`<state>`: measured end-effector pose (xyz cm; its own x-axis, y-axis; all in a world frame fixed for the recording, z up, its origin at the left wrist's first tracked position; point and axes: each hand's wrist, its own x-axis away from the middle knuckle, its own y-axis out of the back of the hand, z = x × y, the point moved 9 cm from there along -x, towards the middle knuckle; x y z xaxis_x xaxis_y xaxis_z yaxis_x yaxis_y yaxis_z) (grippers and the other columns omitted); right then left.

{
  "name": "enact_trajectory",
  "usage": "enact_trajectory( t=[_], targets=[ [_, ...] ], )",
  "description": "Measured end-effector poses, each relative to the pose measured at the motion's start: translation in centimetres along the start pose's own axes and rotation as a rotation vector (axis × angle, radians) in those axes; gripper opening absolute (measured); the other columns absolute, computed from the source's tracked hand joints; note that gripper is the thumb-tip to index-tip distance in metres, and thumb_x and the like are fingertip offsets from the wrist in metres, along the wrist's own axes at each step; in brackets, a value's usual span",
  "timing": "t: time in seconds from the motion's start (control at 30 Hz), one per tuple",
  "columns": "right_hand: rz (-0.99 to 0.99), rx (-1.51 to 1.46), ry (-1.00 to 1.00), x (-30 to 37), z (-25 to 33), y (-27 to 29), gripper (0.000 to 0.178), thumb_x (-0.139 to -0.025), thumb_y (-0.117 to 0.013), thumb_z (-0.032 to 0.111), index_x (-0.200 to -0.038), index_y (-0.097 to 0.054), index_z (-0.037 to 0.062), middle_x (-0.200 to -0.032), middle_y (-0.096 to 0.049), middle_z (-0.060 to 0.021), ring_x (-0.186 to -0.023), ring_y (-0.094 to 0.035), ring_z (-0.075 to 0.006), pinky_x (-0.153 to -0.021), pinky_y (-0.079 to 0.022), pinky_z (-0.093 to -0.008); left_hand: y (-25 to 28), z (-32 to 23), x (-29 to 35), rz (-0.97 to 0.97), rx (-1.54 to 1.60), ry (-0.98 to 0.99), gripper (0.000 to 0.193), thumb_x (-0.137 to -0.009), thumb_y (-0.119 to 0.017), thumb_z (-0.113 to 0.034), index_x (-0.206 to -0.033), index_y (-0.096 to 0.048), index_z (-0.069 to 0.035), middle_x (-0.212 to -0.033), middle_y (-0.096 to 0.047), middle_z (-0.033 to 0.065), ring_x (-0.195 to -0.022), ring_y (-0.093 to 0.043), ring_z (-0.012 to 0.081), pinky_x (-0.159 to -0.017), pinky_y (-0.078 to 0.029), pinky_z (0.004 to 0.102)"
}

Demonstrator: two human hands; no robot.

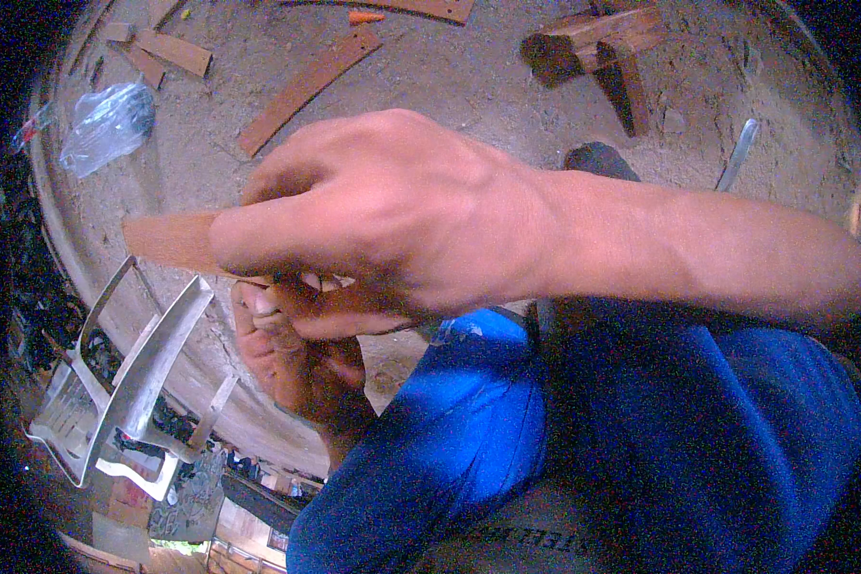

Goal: The person applies adhesive to wood pieces and fits them together, using a mallet to secure the joints.

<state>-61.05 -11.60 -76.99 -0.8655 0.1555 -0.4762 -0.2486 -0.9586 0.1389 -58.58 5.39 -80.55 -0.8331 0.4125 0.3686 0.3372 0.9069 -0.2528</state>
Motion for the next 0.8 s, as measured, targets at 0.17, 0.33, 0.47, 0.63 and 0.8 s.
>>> enact_trajectory(
  t=[0.17,0.33,0.47,0.63,0.8],
  targets=[
    [-0.003,-0.045,-0.017,-0.1,0.2,0.0,0.033,-0.077,-0.078,0.014,-0.106,-0.065,0.0051,-0.095,-0.066,-0.0199,-0.082,-0.067,-0.0364,-0.067,-0.055,-0.0416,0.2,0.1,-0.1,0.025,0.111,-0.035,0.026,-0.097,-0.071,-0.017,-0.098,-0.047,-0.006,-0.103,-0.061,0.0124,-0.092,-0.064,0.0214,-0.083,-0.055,0.0310],
    [-0.028,-0.105,0.008,-0.4,0.6,0.1,0.020,-0.075,-0.077,0.008,-0.091,-0.068,-0.0007,-0.102,-0.068,-0.0246,-0.080,-0.069,-0.0338,-0.066,-0.057,-0.0361,2.2,1.4,0.0,0.019,0.206,0.027,0.032,-0.088,-0.081,-0.017,-0.094,-0.050,-0.009,-0.092,-0.063,0.0087,-0.083,-0.064,0.0178,-0.081,-0.056,0.0302],
    [-0.004,-0.083,0.023,-0.6,0.6,-0.2,0.019,-0.074,-0.076,0.007,-0.088,-0.068,-0.0021,-0.102,-0.067,-0.0258,-0.077,-0.069,-0.0332,-0.064,-0.056,-0.0359,1.4,0.9,-0.2,0.085,0.298,0.030,0.036,-0.081,-0.087,-0.022,-0.092,-0.054,-0.011,-0.084,-0.064,0.0045,-0.077,-0.062,0.0134,-0.077,-0.055,0.0285],
    [0.036,-0.037,0.016,-0.5,0.9,-0.3,0.022,-0.073,-0.075,0.007,-0.091,-0.070,-0.0035,-0.103,-0.068,-0.0269,-0.078,-0.069,-0.0328,-0.065,-0.057,-0.0353,1.2,0.2,-0.1,0.068,0.298,-0.025,0.034,-0.083,-0.085,-0.025,-0.094,-0.057,-0.011,-0.080,-0.062,0.0036,-0.074,-0.059,0.0126,-0.074,-0.051,0.0262],
    [0.068,-0.027,-0.022,-0.9,0.8,-0.4,0.027,-0.075,-0.074,0.010,-0.099,-0.068,0.0006,-0.108,-0.067,-0.0232,-0.089,-0.068,-0.0360,-0.075,-0.057,-0.0398,1.4,-0.1,-0.1,0.067,0.245,-0.049,0.031,-0.089,-0.080,-0.031,-0.094,-0.059,-0.009,-0.082,-0.061,0.0058,-0.074,-0.056,0.0122,-0.070,-0.048,0.0278]
  ],
)
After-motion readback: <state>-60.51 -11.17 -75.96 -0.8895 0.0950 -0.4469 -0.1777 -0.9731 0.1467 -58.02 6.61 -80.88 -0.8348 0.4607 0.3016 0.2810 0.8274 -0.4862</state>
